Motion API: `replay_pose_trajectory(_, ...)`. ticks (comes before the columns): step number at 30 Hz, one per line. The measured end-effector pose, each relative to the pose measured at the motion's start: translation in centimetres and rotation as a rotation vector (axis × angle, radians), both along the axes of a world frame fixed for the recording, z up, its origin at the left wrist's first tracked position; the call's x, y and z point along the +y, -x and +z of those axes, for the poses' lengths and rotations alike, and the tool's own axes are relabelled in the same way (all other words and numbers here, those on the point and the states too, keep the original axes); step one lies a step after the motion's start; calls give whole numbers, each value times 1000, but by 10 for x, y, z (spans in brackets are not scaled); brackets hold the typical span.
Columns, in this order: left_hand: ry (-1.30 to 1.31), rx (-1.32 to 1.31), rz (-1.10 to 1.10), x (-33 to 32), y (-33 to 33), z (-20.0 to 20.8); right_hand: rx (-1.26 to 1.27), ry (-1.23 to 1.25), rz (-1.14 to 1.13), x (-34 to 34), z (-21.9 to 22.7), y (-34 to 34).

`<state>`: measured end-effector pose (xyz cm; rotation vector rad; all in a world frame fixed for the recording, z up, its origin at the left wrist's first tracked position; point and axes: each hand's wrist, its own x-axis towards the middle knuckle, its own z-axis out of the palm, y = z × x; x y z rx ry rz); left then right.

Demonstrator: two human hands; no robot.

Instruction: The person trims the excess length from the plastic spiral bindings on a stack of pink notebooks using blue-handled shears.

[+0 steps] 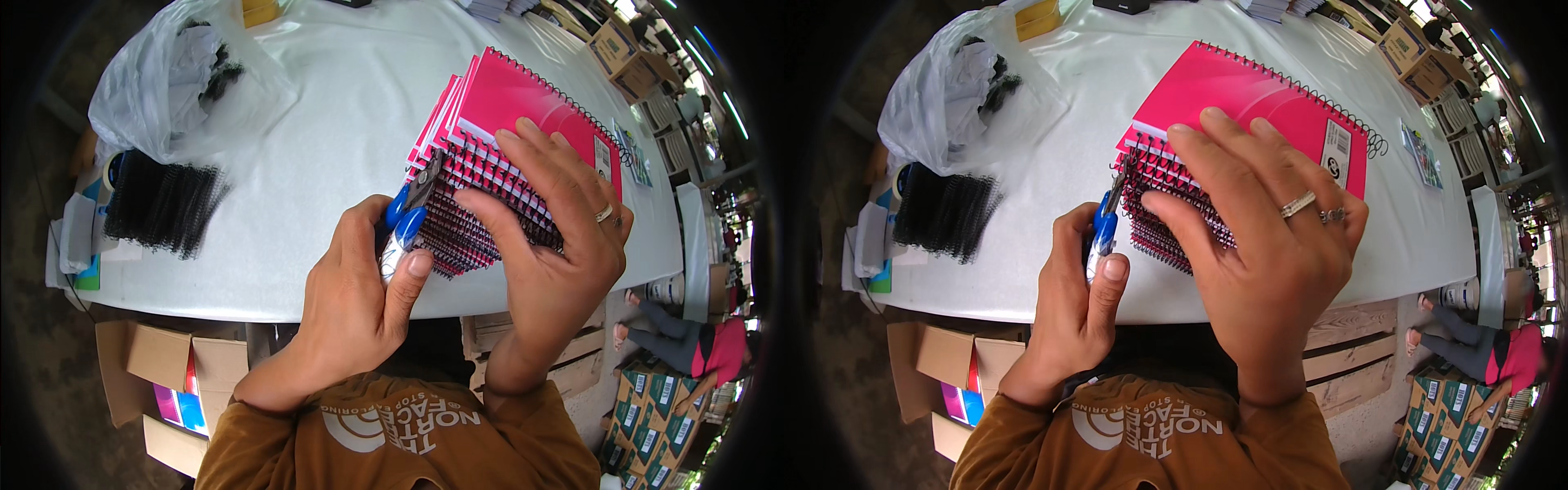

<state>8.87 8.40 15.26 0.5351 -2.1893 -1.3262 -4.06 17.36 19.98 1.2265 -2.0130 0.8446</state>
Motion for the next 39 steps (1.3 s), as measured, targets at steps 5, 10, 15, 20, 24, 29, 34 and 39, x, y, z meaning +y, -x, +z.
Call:
replay_pose_trajectory(5, -1338, 273, -513, -1, -6, -5, 8, -7, -13, 4, -2, 4)
replay_pose_trajectory(10, -820, 176, -388, -7, -12, -8, 4, 19, 7, -1, -5, 2)
replay_pose_trajectory(15, -408, 88, -164, -1, -4, -15, 14, -25, -18, 2, -1, 1)
replay_pose_trajectory(20, -1369, 330, -500, -2, -9, -19, 48, -28, -32, 0, -7, 3)
replay_pose_trajectory(24, -1477, 344, -534, -2, -8, -18, 43, -30, -37, 2, -5, 5)
replay_pose_trajectory(29, -708, 90, -272, -6, -9, -18, 83, -42, -43, 3, -5, 6)
replay_pose_trajectory(34, -440, 150, -141, 0, -1, -29, 74, -128, -83, 3, -4, 2)
replay_pose_trajectory(39, -1394, 341, -570, -3, -7, -32, 117, -120, -103, 1, -8, 2)
